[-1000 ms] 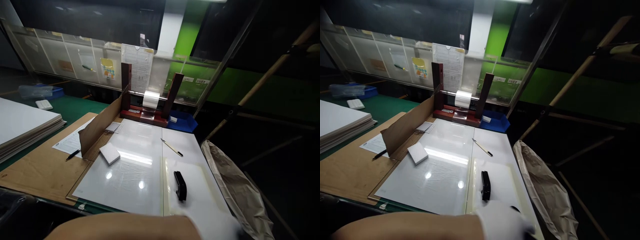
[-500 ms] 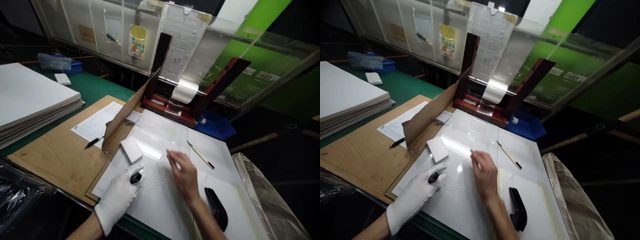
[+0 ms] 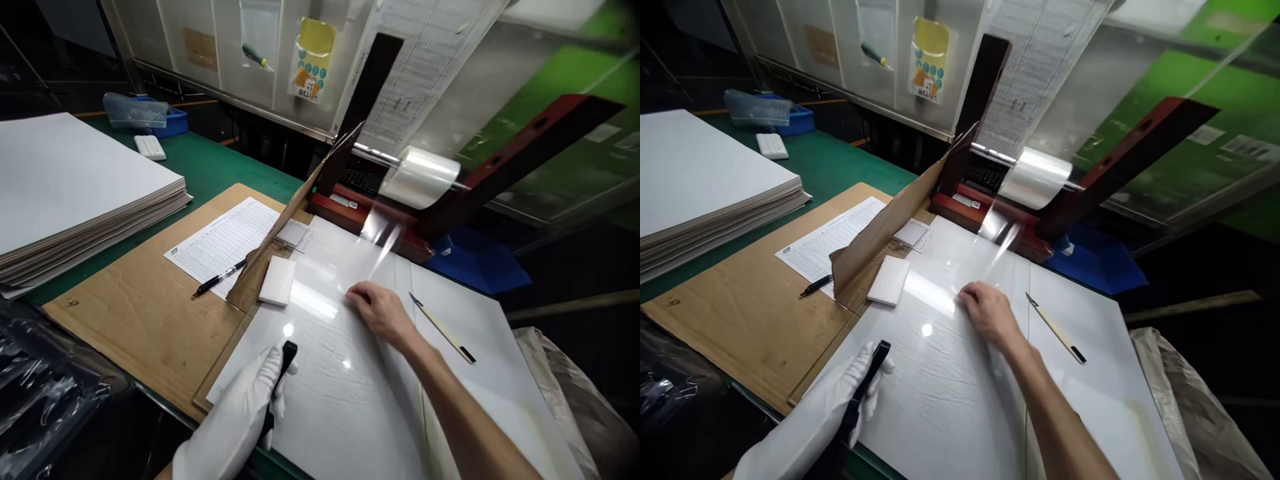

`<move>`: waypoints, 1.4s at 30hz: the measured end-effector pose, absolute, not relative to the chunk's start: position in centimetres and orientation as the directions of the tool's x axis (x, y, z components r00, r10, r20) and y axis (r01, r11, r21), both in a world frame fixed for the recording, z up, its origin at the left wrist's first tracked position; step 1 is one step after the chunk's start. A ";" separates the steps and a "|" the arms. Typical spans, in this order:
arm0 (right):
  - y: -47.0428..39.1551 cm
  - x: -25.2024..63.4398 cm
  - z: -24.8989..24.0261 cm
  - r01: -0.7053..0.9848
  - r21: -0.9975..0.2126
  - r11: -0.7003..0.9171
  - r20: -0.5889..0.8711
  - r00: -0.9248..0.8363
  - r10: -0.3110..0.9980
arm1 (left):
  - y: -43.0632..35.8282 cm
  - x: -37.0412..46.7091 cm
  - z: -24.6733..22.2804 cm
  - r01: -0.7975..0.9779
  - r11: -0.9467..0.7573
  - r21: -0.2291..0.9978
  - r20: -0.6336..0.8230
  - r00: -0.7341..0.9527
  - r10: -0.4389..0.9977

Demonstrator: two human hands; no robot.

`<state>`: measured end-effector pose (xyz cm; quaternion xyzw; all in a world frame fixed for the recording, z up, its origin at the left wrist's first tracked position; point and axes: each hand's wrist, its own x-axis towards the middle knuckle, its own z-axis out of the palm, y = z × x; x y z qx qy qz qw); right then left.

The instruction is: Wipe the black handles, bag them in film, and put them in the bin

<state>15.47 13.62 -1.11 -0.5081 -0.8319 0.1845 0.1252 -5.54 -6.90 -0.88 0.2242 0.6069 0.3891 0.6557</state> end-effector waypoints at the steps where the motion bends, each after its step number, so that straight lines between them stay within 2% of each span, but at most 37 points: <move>1: 11.6 15.6 -0.8 0.785 -0.448 0.427 0.024 -0.468 0.884 | -6.5 -5.3 -0.5 -0.167 0.572 0.803 -0.587 -0.052 0.808; 4: 5.2 15.8 -0.5 0.750 -0.482 0.453 0.055 -0.490 0.870 | -5.5 -4.2 1.2 0.178 0.371 0.911 -0.349 -0.143 0.926; 6: 1.0 15.9 -0.6 0.728 -0.506 0.463 0.076 -0.497 0.864 | -4.8 -3.3 2.5 0.367 0.244 0.897 -0.196 -0.164 0.967; 7: -0.9 15.9 -0.8 0.718 -0.518 0.466 0.085 -0.499 0.863 | -4.4 -2.8 3.1 0.408 0.205 0.890 -0.160 -0.144 0.977; 13: -9.4 15.4 -2.3 0.697 -0.543 0.468 0.171 -0.454 0.875 | -1.4 1.4 3.6 0.403 0.177 0.898 -0.198 0.012 0.980; 18: -11.5 15.2 -3.5 0.681 -0.560 0.472 0.218 -0.429 0.877 | 0.8 2.7 0.9 0.499 0.159 0.852 -0.182 -0.003 0.983; 21: -11.5 15.6 -3.3 0.675 -0.572 0.467 0.228 -0.416 0.880 | -1.0 0.9 -0.5 0.518 0.093 0.850 -0.149 0.069 0.986; 24: -10.8 16.2 -1.9 0.646 -0.617 0.450 0.200 -0.425 0.883 | -4.5 -1.8 -1.8 0.465 -0.066 0.883 -0.079 0.286 0.955; 25: -10.5 16.4 -1.3 0.639 -0.632 0.438 0.185 -0.425 0.886 | -5.5 -2.6 -2.1 0.432 -0.190 0.882 -0.007 0.415 0.910; 28: -9.2 17.2 0.8 0.606 -0.690 0.395 0.149 -0.415 0.897 | -7.3 -3.8 -2.5 0.434 -0.397 0.809 0.133 0.522 0.842; 30: -8.0 17.9 1.9 0.529 -0.784 0.324 0.104 -0.402 0.910 | -7.1 -3.6 -2.3 0.459 -0.387 0.800 0.138 0.486 0.863; 32: -6.6 18.6 2.6 0.438 -0.884 0.162 -0.008 -0.362 0.932 | -6.4 -3.0 -1.7 0.489 -0.288 0.823 0.089 0.390 0.916; 35: -4.3 19.6 2.5 0.357 -0.933 -0.053 -0.154 -0.261 0.953 | -4.7 -2.0 -0.9 0.546 -0.137 0.826 0.021 0.213 0.977; 39: -1.2 19.7 0.8 0.327 -0.941 -0.082 -0.129 -0.126 0.984 | -1.9 -0.7 -0.6 0.627 -0.106 0.772 0.052 0.105 0.993; 42: 0.6 19.3 -0.9 0.379 -0.920 -0.095 -0.102 0.002 0.995 | 0.6 0.1 -1.0 0.737 -0.121 0.665 0.120 0.055 0.991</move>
